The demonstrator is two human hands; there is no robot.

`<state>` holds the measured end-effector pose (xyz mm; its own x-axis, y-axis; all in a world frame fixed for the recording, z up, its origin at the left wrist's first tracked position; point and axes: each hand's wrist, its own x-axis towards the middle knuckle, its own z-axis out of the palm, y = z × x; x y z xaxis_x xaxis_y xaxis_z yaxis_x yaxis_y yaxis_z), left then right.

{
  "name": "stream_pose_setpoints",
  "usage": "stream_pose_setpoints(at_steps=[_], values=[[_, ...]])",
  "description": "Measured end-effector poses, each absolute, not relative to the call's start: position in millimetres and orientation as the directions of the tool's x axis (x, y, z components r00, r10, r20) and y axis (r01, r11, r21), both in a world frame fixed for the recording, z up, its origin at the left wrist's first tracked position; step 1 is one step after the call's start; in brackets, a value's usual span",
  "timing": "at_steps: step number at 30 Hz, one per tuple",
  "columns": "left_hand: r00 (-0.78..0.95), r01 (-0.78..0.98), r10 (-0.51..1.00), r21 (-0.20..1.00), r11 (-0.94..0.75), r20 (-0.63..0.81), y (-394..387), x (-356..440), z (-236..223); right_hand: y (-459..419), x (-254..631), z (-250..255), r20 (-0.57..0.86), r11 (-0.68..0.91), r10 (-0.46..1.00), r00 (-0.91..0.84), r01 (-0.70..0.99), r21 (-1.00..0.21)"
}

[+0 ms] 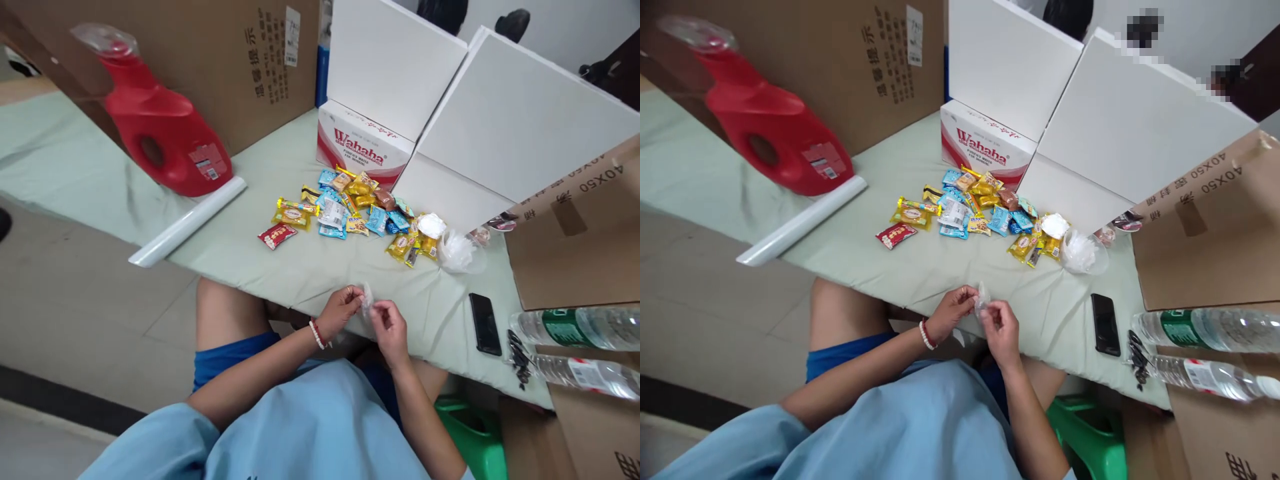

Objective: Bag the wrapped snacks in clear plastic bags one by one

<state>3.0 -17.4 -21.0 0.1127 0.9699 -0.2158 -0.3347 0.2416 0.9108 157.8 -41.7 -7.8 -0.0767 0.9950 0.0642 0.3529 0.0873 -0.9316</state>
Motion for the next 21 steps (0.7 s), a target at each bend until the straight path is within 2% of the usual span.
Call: stream_pose_setpoints(at_steps=[2,6,10,15,18,21], values=[[0.116,-0.317,0.973,0.921,0.224,-0.197,-22,-2,-23,-39,159,-11,0.014,0.019,1.000,-0.020,0.290,-0.957],[0.129,-0.319,0.971,0.919,0.233,-0.201,-28,-14,-23,-28,163,-15,-0.026,-0.003,0.996,-0.080,0.280,-0.960],[0.077,-0.296,0.973,0.927,0.233,-0.220,-27,-24,-18,-20,168,-6,-0.074,-0.073,0.997,0.002,0.120,-0.990],[0.160,-0.296,0.973,0.933,0.206,-0.164,-29,-10,-11,-28,164,2,-0.136,-0.117,0.963,-0.232,0.093,-0.989],[0.182,-0.342,0.963,0.906,0.251,-0.198,-30,-2,-9,-34,169,-1,-0.163,-0.159,0.978,-0.127,0.041,-0.986],[0.166,-0.362,0.952,0.882,0.300,-0.256,-29,-3,-10,-38,183,-5,-0.220,-0.224,0.974,-0.050,-0.098,-0.970]])
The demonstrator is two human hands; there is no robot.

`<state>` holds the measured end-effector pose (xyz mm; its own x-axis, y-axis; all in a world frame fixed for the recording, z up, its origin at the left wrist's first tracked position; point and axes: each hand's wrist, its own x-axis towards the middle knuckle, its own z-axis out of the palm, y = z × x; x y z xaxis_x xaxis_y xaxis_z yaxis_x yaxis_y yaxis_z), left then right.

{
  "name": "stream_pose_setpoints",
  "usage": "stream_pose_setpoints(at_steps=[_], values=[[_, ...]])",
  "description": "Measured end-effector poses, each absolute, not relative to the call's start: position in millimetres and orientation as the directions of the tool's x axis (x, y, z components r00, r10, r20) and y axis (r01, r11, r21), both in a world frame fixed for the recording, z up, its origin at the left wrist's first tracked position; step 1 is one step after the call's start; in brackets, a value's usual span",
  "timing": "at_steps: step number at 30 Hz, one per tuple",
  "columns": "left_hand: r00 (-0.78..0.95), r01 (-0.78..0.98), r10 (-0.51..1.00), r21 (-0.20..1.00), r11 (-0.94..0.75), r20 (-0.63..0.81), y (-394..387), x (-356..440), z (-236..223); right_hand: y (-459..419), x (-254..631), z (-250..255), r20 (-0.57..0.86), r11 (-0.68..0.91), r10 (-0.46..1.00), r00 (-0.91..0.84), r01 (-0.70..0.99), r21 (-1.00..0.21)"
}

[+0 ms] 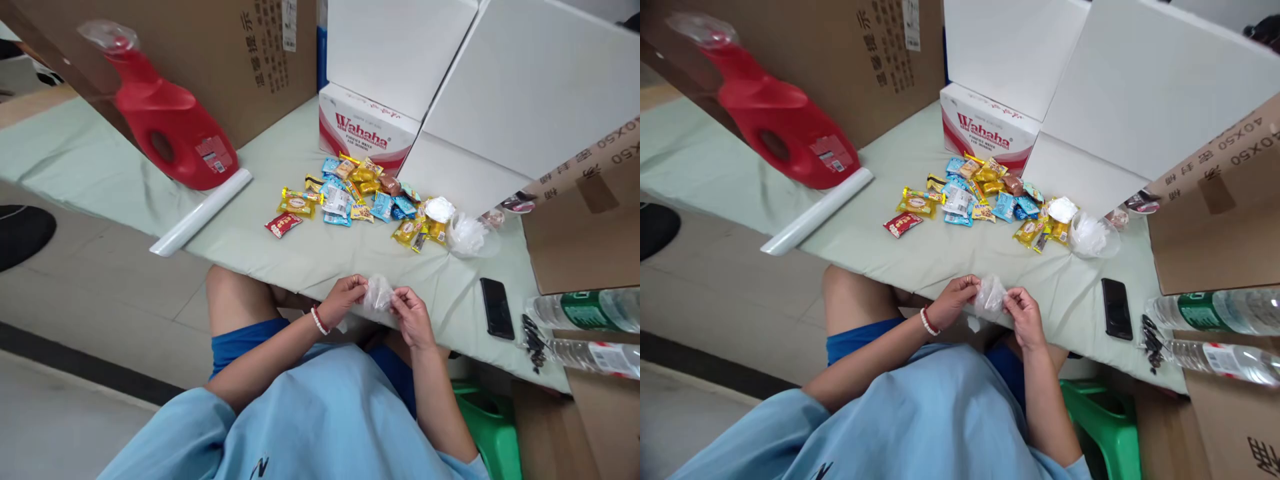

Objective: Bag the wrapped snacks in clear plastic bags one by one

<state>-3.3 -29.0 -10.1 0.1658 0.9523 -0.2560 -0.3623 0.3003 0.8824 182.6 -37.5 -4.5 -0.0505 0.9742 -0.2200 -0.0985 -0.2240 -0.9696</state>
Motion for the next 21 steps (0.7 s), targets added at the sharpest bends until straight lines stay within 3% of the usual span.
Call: stream_pose_setpoints(at_steps=[7,12,18,21], values=[[0.203,-0.465,0.904,0.776,0.427,-0.376,-29,-5,-15,-40,205,-9,-0.329,-0.326,0.942,-0.068,-0.423,-0.846],[0.320,-0.494,0.860,0.705,0.509,-0.396,-33,-3,-14,-43,212,-11,-0.334,-0.329,0.940,-0.075,-0.459,-0.825],[0.351,-0.289,0.874,0.848,0.443,-0.337,-34,2,-16,-41,224,-16,-0.341,-0.325,0.938,-0.059,-0.489,-0.809],[0.261,-0.266,0.899,0.869,0.418,-0.353,-30,2,-21,-41,232,-20,-0.316,-0.263,0.946,0.078,-0.388,-0.883]])
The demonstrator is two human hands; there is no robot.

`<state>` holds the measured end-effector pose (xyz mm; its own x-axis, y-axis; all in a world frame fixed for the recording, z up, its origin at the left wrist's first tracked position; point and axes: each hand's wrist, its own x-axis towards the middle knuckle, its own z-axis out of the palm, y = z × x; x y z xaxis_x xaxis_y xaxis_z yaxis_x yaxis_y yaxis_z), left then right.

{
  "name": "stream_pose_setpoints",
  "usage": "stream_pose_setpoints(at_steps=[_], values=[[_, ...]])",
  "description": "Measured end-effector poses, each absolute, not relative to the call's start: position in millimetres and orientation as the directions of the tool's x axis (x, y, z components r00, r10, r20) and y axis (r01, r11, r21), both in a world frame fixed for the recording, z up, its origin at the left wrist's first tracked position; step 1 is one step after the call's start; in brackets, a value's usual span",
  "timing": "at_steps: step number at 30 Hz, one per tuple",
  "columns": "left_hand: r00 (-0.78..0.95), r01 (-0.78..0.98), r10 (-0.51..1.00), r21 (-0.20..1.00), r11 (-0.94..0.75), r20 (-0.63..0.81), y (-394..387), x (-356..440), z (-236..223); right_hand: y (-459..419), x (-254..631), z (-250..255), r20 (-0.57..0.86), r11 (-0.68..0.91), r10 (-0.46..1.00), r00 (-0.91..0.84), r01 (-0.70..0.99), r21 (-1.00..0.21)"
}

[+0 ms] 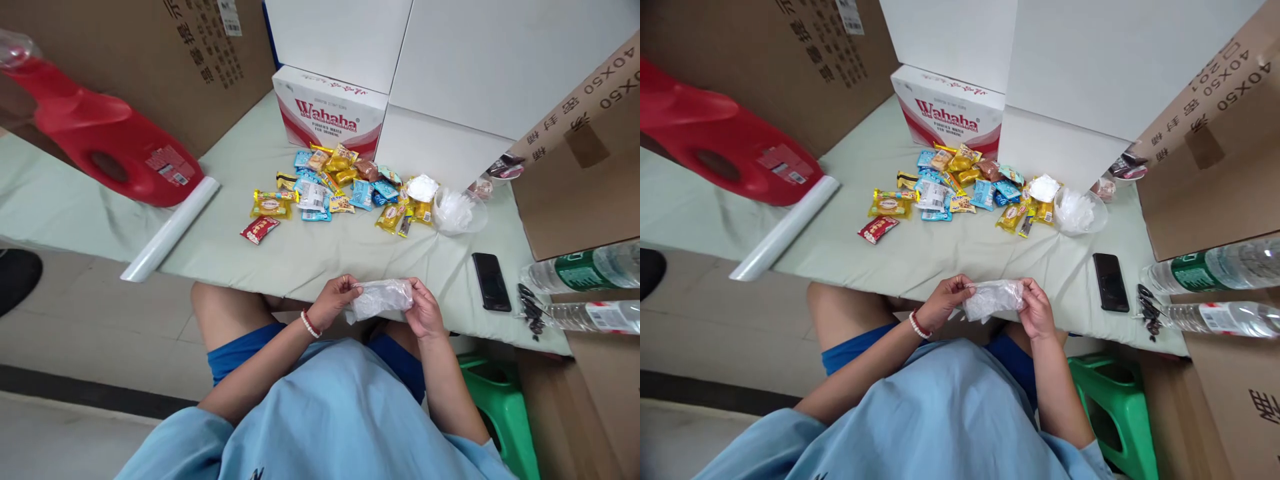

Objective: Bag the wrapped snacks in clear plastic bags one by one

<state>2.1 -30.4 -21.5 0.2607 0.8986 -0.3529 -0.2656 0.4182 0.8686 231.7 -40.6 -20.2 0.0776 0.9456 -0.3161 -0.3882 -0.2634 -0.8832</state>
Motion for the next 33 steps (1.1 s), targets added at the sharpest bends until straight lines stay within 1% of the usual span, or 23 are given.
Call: stream_pose_setpoints(at_steps=[1,3,4,5,6,8,10,12,14,17,21,23,26,28,30,32,33], values=[[0.233,-0.264,0.908,0.876,0.403,-0.348,-30,2,-22,-41,234,-20,-0.280,-0.222,0.948,0.154,-0.312,-0.924],[0.199,-0.254,0.921,0.890,0.378,-0.335,-29,2,-23,-45,236,-14,-0.144,-0.108,0.945,0.293,-0.135,-0.985],[0.192,-0.249,0.924,0.894,0.373,-0.331,-28,2,-22,-46,235,-9,-0.058,-0.046,0.944,0.325,-0.044,-0.998],[0.192,-0.246,0.924,0.895,0.371,-0.330,-28,3,-21,-48,234,-4,0.026,0.012,0.948,0.318,0.046,-0.999],[0.197,-0.244,0.923,0.896,0.372,-0.330,-29,3,-20,-48,232,1,0.101,0.065,0.956,0.274,0.137,-0.988],[0.216,-0.240,0.918,0.893,0.380,-0.332,-29,5,-17,-47,224,8,0.197,0.156,0.975,0.101,0.314,-0.937],[0.228,-0.235,0.917,0.895,0.378,-0.327,-29,6,-16,-42,214,5,0.221,0.239,0.971,-0.093,0.444,-0.863],[0.225,-0.226,0.922,0.903,0.364,-0.316,-30,6,-16,-36,204,-4,0.228,0.307,0.950,-0.213,0.515,-0.800],[0.207,-0.216,0.929,0.912,0.348,-0.306,-30,4,-16,-32,199,-15,0.252,0.342,0.939,-0.235,0.538,-0.771],[0.163,-0.237,0.934,0.906,0.349,-0.317,-32,0,-17,-32,199,-22,0.296,0.346,0.938,-0.180,0.497,-0.796],[0.084,-0.379,0.924,0.845,0.377,-0.374,-31,-4,-16,-39,217,-13,0.363,0.380,0.923,-0.125,0.440,-0.814],[0.037,-0.440,0.917,0.817,0.372,-0.398,-29,-5,-14,-44,229,-9,0.372,0.382,0.922,-0.111,0.431,-0.817],[-0.007,-0.461,0.908,0.807,0.368,-0.418,-26,-5,-14,-51,246,-11,0.362,0.357,0.929,-0.078,0.444,-0.822],[-0.013,-0.425,0.909,0.825,0.373,-0.417,-24,-5,-16,-55,252,-16,0.357,0.345,0.932,-0.063,0.455,-0.821],[-0.040,-0.341,0.916,0.868,0.362,-0.398,-23,-5,-19,-59,254,-22,0.354,0.339,0.934,-0.058,0.464,-0.818],[-0.153,-0.187,0.934,0.938,0.293,-0.322,-24,-5,-20,-62,252,-26,0.353,0.336,0.934,-0.056,0.472,-0.815],[-0.232,-0.079,0.943,0.971,0.228,-0.240,-24,-5,-18,-63,250,-28,0.354,0.338,0.933,-0.058,0.476,-0.812]])
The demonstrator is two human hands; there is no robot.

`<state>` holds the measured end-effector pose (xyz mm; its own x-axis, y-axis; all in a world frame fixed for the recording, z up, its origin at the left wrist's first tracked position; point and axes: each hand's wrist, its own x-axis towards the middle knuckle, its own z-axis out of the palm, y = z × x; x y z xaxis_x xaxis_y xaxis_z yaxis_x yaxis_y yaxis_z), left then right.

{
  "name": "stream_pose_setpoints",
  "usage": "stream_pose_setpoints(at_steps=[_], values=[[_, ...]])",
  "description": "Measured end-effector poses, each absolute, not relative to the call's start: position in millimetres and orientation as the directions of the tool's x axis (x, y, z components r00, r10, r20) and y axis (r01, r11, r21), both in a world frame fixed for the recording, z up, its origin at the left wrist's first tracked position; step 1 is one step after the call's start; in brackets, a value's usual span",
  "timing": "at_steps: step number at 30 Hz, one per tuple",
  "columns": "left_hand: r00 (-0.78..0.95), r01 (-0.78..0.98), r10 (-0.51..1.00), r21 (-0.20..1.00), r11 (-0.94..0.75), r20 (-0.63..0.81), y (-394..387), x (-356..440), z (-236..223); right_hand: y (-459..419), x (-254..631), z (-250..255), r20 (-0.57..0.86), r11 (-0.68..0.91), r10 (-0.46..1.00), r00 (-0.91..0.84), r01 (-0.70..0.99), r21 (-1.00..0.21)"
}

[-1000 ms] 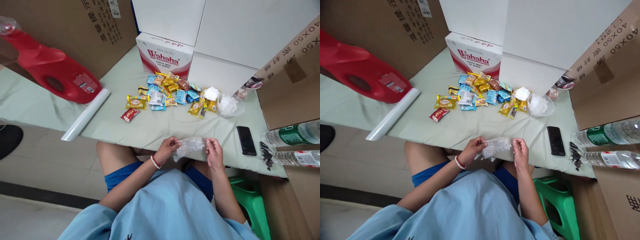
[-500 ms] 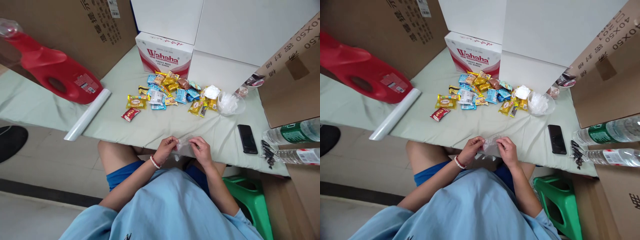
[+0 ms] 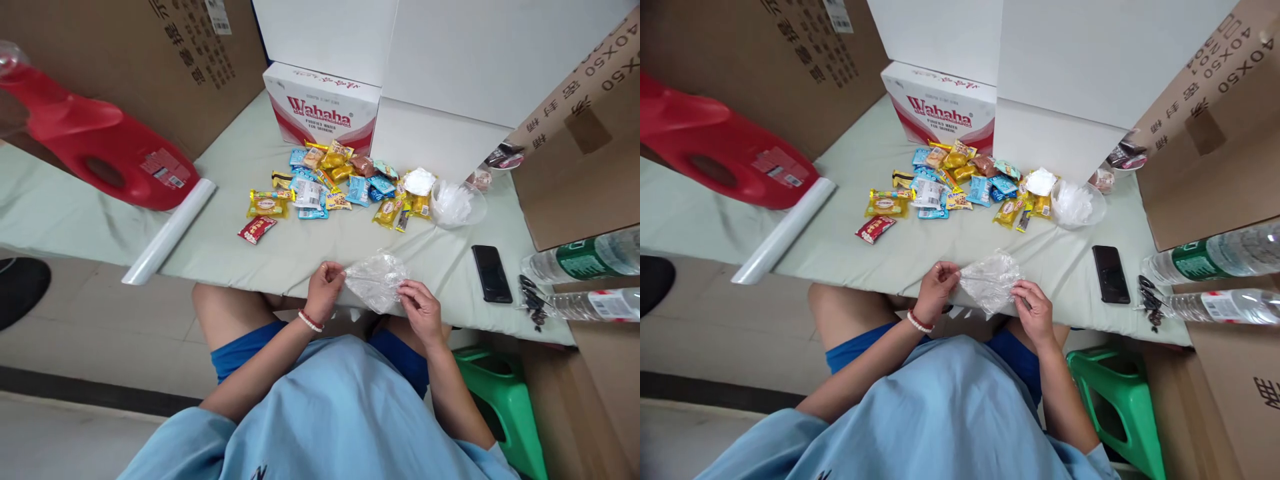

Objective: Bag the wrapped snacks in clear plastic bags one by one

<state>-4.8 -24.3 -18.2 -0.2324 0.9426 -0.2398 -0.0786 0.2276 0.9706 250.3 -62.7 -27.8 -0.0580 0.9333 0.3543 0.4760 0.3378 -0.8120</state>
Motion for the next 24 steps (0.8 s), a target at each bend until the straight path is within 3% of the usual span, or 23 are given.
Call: stream_pose_setpoints(at_steps=[2,4,5,8,13,18,24], values=[[-0.312,0.166,0.950,0.984,0.058,-0.003,-26,-3,-12,-64,247,-28,0.363,0.352,0.929,-0.073,0.480,-0.804],[-0.175,0.312,0.970,0.944,-0.109,0.169,-27,2,-2,-64,243,-27,0.369,0.371,0.924,-0.102,0.476,-0.797],[-0.054,0.318,0.981,0.935,-0.158,0.185,-28,7,2,-64,241,-25,0.370,0.379,0.922,-0.117,0.472,-0.796],[0.198,0.200,0.980,0.977,-0.077,0.037,-26,27,12,-64,237,-18,0.366,0.389,0.920,-0.141,0.443,-0.807],[0.307,-0.106,0.927,0.960,0.260,-0.217,-21,54,10,-69,234,-4,0.367,0.389,0.921,-0.132,0.381,-0.839],[0.208,-0.275,0.936,0.902,0.334,-0.283,-16,48,7,-75,243,-1,0.327,0.322,0.943,-0.056,0.393,-0.862],[0.082,-0.439,0.923,0.818,0.373,-0.376,-10,16,9,-70,259,-8,0.316,0.265,0.937,0.150,0.285,-0.921]])
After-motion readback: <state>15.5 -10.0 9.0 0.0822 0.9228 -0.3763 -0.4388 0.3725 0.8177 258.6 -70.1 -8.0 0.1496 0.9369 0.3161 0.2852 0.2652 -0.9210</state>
